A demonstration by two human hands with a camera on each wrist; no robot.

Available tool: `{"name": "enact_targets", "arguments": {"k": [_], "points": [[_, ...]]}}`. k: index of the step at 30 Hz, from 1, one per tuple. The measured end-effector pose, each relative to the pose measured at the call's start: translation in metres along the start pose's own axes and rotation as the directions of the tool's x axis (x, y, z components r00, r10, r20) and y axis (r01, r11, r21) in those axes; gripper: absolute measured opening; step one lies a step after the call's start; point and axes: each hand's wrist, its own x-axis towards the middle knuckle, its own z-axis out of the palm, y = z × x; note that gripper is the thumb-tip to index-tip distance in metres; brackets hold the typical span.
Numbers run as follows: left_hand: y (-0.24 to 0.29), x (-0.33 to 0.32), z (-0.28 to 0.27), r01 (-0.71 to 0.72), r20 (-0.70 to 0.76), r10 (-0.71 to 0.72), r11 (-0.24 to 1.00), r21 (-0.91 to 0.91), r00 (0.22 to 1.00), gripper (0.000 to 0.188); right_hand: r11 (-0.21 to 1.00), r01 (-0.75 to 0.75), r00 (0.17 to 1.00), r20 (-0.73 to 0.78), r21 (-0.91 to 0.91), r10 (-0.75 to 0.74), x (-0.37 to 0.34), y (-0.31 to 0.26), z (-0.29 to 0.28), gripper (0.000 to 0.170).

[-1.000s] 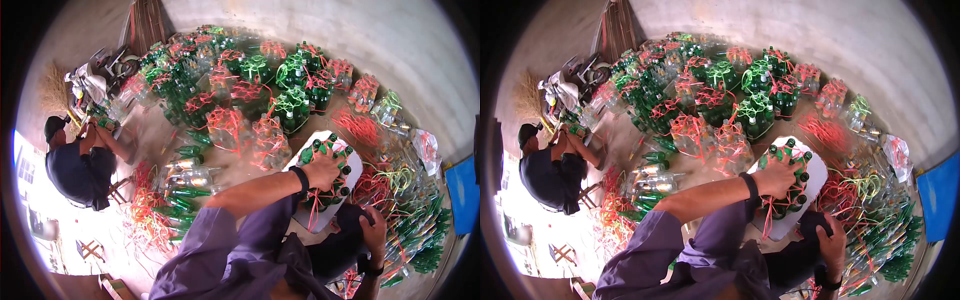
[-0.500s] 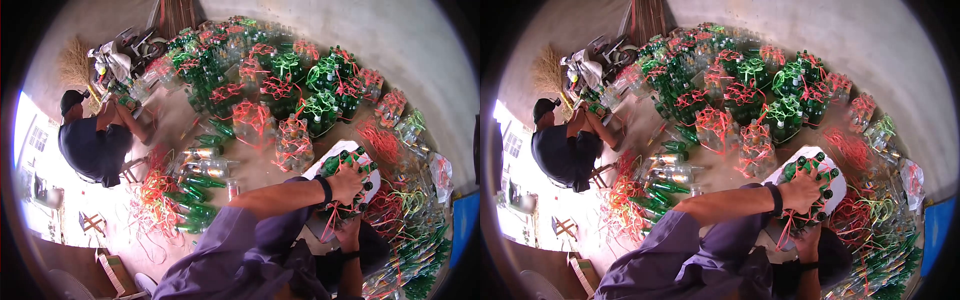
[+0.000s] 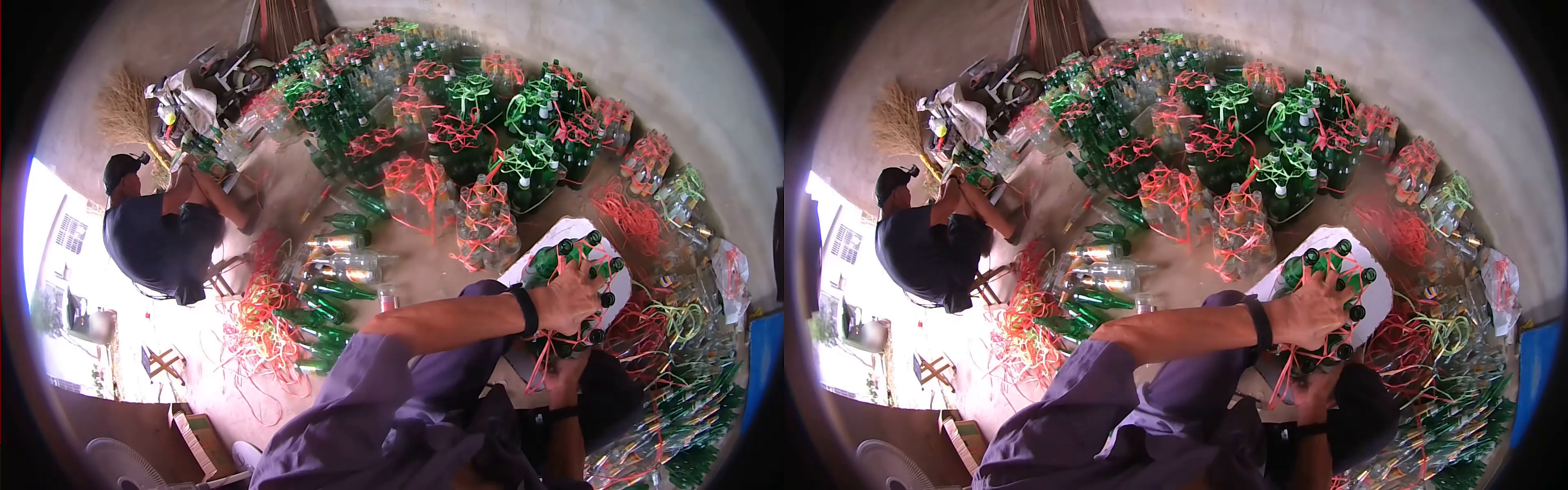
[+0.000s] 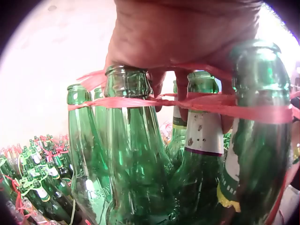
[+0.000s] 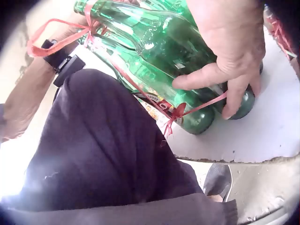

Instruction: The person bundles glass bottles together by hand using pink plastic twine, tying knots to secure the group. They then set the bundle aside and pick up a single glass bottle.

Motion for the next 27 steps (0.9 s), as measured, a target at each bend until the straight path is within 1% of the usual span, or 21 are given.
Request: {"name": "enact_targets", "arguments": {"k": [1,3,5,6,7,8,9,11,12,13,15,16,19,20,21,23,24,25,26,27], "points": [[0.001,-0.002,0.0,0.002,-0.018,-0.002,1.0,0.018,1.0,0.027,1.0,-0.013,1.0,-0.008,0.022,0.014,-0.002,0.001,0.0,0.07],[0.002,-0.006,0.0,0.011,0.004,-0.011,1.0,0.023,1.0,0.028,0.999,-0.029,0.999,-0.022,0.04,0.03,-0.01,0.001,0.003,0.07],[0.002,-0.008,0.001,0.01,0.019,-0.011,1.0,0.025,1.0,0.029,0.998,0.036,0.998,-0.051,-0.049,-0.038,-0.023,0.003,0.023,0.067],[0.001,-0.011,0.003,0.009,-0.098,-0.004,0.999,0.042,0.995,0.033,0.998,0.037,0.997,-0.063,-0.047,-0.04,-0.032,0.005,0.036,0.067],[0.0,-0.012,0.005,0.01,-0.214,0.003,0.998,0.058,0.977,0.037,0.997,0.068,0.994,-0.081,-0.047,-0.071,-0.041,0.006,0.052,0.064],[-0.003,-0.01,0.006,0.023,-0.116,-0.02,0.999,0.024,0.993,0.038,0.994,0.099,0.99,-0.097,-0.05,-0.103,-0.044,0.006,0.06,0.06],[-0.005,-0.011,0.0,0.02,-0.116,-0.018,1.0,0.015,0.993,0.038,0.994,0.101,0.989,-0.106,-0.051,-0.106,-0.044,0.004,0.061,0.06],[-0.011,-0.017,-0.016,0.037,-0.269,-0.015,0.996,0.077,0.963,0.036,0.998,0.057,0.99,0.131,0.019,-0.059,-0.04,0.004,0.061,0.053],[-0.014,-0.018,-0.027,0.063,-0.117,-0.052,0.993,0.096,0.992,0.036,0.999,0.018,0.985,0.17,0.052,-0.026,-0.027,0.003,0.058,0.045],[-0.016,-0.021,-0.038,0.061,-0.115,-0.051,0.994,0.088,0.992,0.036,0.998,0.019,0.987,0.162,0.052,-0.027,-0.021,0.005,0.052,0.045],[-0.022,-0.028,-0.062,0.077,-0.148,-0.055,0.986,0.146,0.987,0.035,0.959,0.261,0.941,0.25,-0.109,-0.228,-0.016,0.0,0.071,0.04],[-0.025,-0.03,-0.074,0.082,-0.23,-0.04,0.981,0.175,0.972,0.033,0.957,0.266,0.94,0.25,-0.115,-0.232,-0.015,-0.004,0.082,0.04],[-0.028,-0.04,-0.115,0.126,-0.263,-0.073,0.974,0.188,0.962,0.033,0.952,0.303,0.869,0.419,-0.032,-0.263,-0.02,-0.022,0.117,0.052],[-0.028,-0.044,-0.125,0.149,-0.338,-0.072,0.967,0.208,0.939,0.03,0.951,0.308,0.839,0.471,-0.001,-0.272,-0.025,-0.025,0.127,0.056],[-0.029,-0.048,-0.138,0.146,-0.339,-0.069,0.968,0.206,0.938,0.03,0.95,0.312,0.839,0.469,0.0,-0.275,-0.031,-0.027,0.137,0.056],[-0.03,-0.06,-0.163,0.172,-0.376,-0.089,0.966,0.193,0.922,0.026,0.957,0.284,0.766,0.589,0.048,-0.257,-0.05,-0.03,0.16,0.056],[-0.031,-0.065,-0.174,0.171,-0.381,-0.086,0.966,0.195,0.92,0.026,0.938,0.344,0.806,0.499,0.045,-0.319,-0.071,-0.023,0.188,0.056],[-0.033,-0.072,-0.183,0.191,-0.419,-0.089,0.959,0.208,0.904,0.026,0.937,0.346,0.804,0.5,0.046,-0.322,-0.074,-0.022,0.194,0.056],[-0.035,-0.079,-0.192,0.212,-0.454,-0.092,0.952,0.22,0.886,0.026,0.953,0.302,0.783,0.565,0.02,-0.259,-0.075,-0.022,0.197,0.057],[-0.037,-0.088,-0.202,0.211,-0.454,-0.091,0.952,0.222,0.887,0.026,0.966,0.257,0.755,0.626,-0.009,-0.196,-0.077,-0.02,0.202,0.058]]}}
